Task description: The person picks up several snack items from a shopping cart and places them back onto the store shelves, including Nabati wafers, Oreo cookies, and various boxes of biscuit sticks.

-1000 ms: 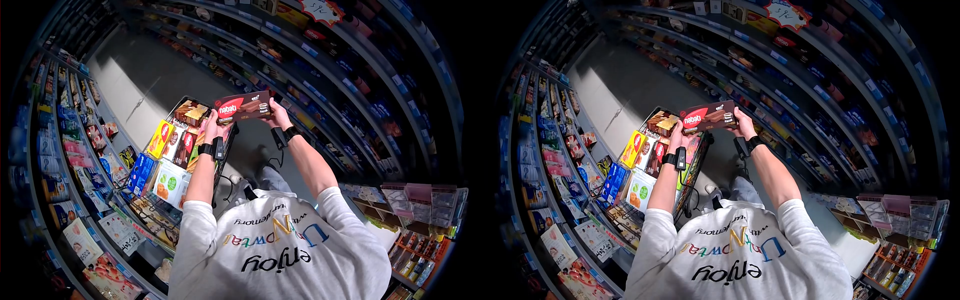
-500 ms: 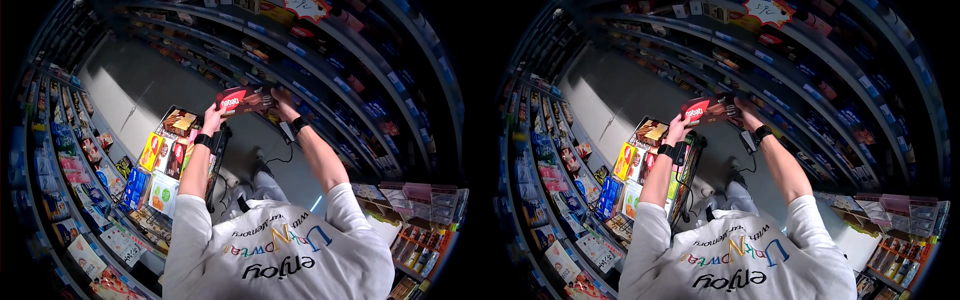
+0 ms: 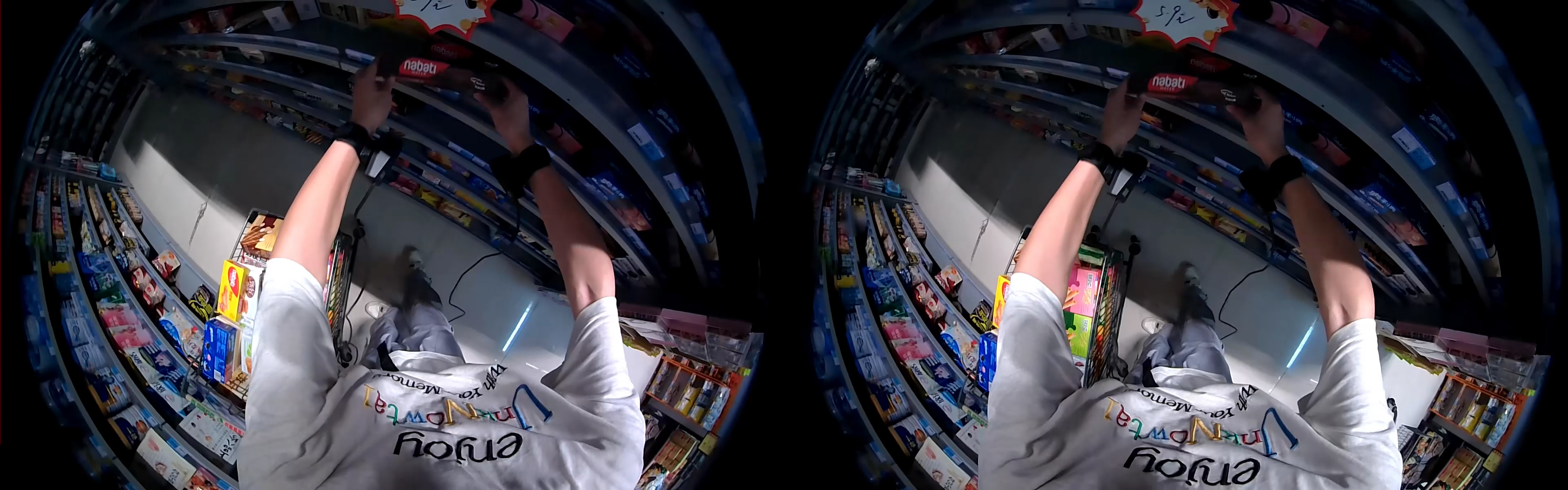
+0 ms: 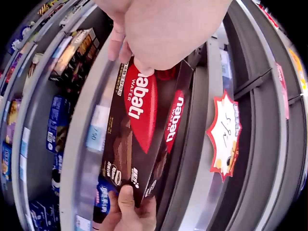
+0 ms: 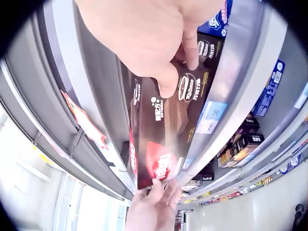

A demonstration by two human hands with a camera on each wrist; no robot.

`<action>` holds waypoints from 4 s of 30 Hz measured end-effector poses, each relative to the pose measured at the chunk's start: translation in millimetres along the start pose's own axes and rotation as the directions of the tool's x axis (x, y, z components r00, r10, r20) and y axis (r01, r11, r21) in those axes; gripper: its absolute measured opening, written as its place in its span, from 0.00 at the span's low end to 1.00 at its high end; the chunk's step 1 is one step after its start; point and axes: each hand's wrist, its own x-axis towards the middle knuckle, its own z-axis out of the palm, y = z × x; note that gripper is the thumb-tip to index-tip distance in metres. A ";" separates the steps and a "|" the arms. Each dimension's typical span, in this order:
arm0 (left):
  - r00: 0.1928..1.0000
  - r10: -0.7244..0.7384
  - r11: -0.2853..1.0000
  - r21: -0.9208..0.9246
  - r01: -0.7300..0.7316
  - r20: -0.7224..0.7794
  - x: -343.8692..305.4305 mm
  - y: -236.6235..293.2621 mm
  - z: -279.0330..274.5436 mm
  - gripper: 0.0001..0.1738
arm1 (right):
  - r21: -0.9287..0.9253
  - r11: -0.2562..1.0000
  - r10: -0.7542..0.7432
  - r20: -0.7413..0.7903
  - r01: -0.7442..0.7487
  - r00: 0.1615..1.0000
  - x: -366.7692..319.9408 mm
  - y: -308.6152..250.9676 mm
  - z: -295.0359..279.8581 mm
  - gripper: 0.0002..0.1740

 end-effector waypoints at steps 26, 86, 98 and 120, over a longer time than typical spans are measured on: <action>0.333 -0.942 0.214 -0.703 0.678 0.034 -354.2 -138.5 -102.1 0.20 | -0.155 0.987 0.022 0.362 0.037 0.932 -179.0 -28.8 206.1 0.15; 0.235 -0.972 -0.050 -0.997 -0.065 0.034 -451.6 -117.1 -189.1 0.42 | 0.048 0.203 0.235 0.967 -0.978 0.097 -339.8 -190.2 316.5 0.11; 0.517 -0.837 0.115 -0.866 0.486 0.179 -422.6 -89.0 -199.7 0.28 | 0.121 0.172 0.131 0.981 -0.978 0.144 -302.3 -117.1 280.9 0.10; 0.603 -0.794 0.149 -0.936 0.320 0.080 -419.1 -63.4 -288.2 0.26 | 0.231 0.040 0.205 0.950 -0.972 0.234 -281.0 -202.5 235.1 0.19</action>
